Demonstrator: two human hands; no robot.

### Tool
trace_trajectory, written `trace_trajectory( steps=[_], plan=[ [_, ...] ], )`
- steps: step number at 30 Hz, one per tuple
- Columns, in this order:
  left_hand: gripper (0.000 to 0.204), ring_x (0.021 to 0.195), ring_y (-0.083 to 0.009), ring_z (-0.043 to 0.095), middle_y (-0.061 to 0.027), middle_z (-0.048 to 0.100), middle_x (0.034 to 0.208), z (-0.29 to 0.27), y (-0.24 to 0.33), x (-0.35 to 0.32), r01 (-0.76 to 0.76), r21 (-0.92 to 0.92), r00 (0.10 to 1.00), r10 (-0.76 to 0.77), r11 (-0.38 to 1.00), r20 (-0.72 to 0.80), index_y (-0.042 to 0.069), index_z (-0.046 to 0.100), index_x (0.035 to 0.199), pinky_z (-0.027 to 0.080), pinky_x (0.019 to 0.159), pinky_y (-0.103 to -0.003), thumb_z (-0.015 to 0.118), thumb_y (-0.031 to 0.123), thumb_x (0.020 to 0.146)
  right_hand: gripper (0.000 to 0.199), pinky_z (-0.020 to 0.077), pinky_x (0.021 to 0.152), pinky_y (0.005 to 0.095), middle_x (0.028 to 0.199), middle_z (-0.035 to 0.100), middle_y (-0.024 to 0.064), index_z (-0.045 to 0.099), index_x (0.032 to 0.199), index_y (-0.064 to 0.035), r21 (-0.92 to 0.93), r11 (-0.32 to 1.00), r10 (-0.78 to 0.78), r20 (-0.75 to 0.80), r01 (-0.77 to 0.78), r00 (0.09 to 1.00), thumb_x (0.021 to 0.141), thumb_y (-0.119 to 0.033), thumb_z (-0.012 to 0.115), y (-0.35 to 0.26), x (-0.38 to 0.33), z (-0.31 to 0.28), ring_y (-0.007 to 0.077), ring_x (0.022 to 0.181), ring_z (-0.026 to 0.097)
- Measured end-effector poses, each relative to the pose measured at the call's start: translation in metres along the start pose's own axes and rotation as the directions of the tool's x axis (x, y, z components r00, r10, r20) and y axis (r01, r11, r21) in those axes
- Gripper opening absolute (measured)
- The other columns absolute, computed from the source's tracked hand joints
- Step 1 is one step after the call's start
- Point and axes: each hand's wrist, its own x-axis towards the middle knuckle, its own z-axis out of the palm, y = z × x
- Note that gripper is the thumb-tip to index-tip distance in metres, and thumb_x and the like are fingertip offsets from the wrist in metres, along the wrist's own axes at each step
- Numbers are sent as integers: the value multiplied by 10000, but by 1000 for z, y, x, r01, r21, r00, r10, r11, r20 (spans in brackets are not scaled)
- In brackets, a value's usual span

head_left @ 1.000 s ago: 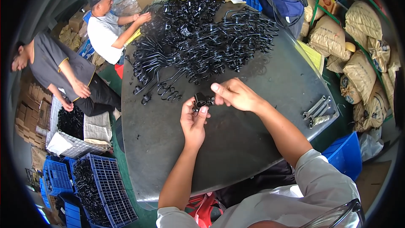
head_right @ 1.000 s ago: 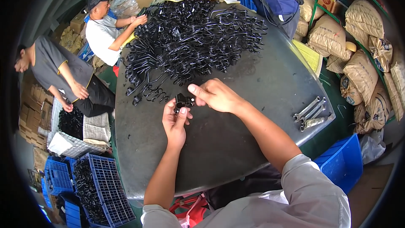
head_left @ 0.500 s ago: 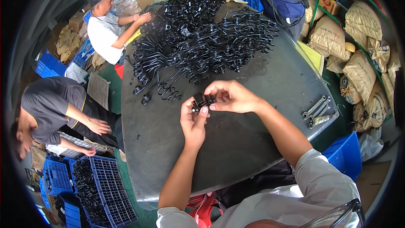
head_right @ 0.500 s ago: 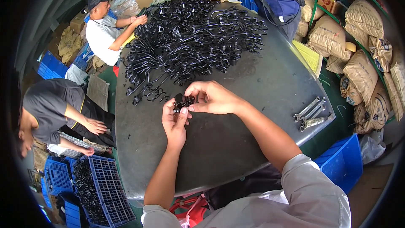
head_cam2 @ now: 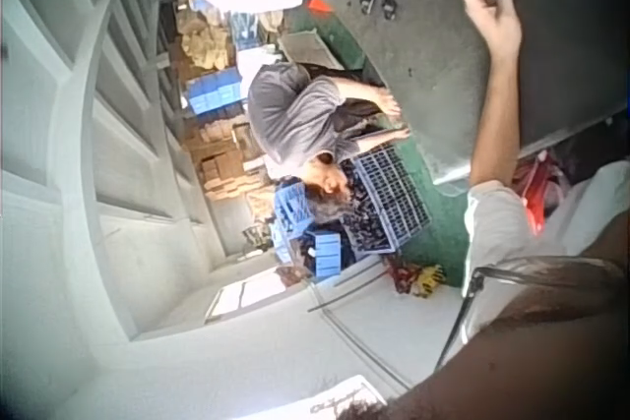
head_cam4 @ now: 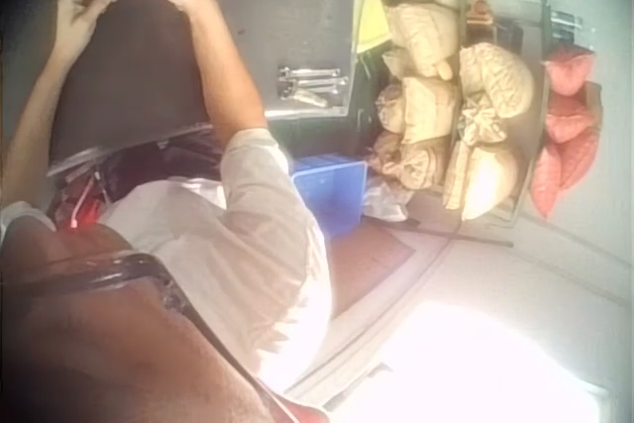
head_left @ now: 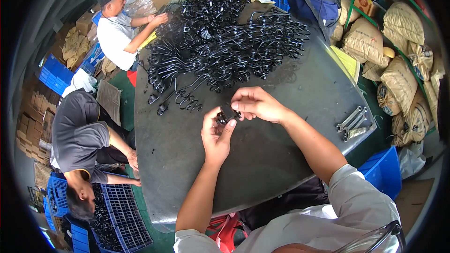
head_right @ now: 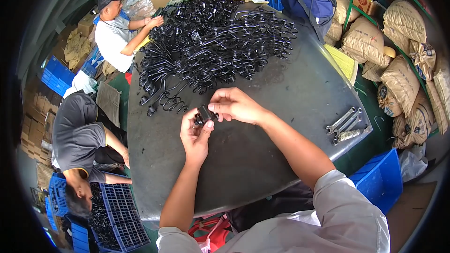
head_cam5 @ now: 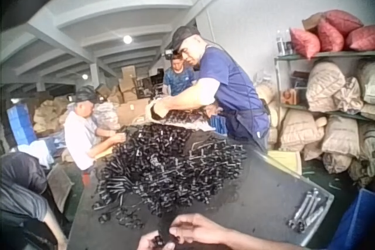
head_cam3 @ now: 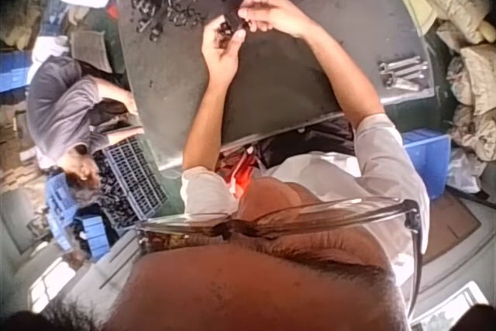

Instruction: Assembling or sorting black plastic hook components at a warehouse workbench.

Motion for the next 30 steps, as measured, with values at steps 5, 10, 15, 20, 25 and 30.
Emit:
trace_trajectory(
  steps=[5,10,15,20,25,30],
  plan=[
    [380,857,-53,591,-43,659,1061,-3,-5,1,6,5,1000,-6,1000,3,26,549,1278,503,721,-207,711,35,935,244,384,523,228,726,637,28,635,939,-39,314,909,305,-54,-273,951,954,-274,699,2,1,5,79,591,542],
    [361,808,-63,616,-32,679,1010,-2,-2,3,68,-38,996,-70,997,-56,38,574,1259,484,665,-194,725,78,933,279,400,571,221,755,641,24,645,1050,-24,215,959,196,-31,-185,980,933,-265,723,-1,0,6,74,648,556],
    [348,730,-106,659,-41,712,960,-6,4,6,183,-102,978,-191,978,-78,34,588,1238,449,593,-206,692,234,973,310,449,649,240,852,658,13,630,1168,-20,105,994,28,18,-30,999,918,-158,752,1,-2,3,67,729,567],
    [363,726,-101,664,-55,721,984,-9,-1,5,202,-132,978,-208,971,-33,23,572,1264,433,565,-185,692,207,975,283,458,668,247,839,635,-16,630,1154,-14,32,999,40,-14,-40,999,928,-144,740,1,0,6,66,737,557],
    [364,731,-99,663,-36,709,991,-7,-3,5,179,-114,983,-183,977,-22,26,574,1271,432,558,-188,687,209,978,231,437,665,242,805,612,-22,624,1102,-16,-194,977,84,-41,-91,996,950,-167,709,-6,-2,7,64,725,527],
    [366,717,-106,663,-39,709,993,-4,1,6,188,-64,979,-192,980,-62,25,576,1274,441,570,-198,677,227,986,211,435,675,242,849,609,-25,603,1127,-30,-325,946,-16,-49,0,999,948,-98,690,-2,-2,8,63,765,542]
  ],
)
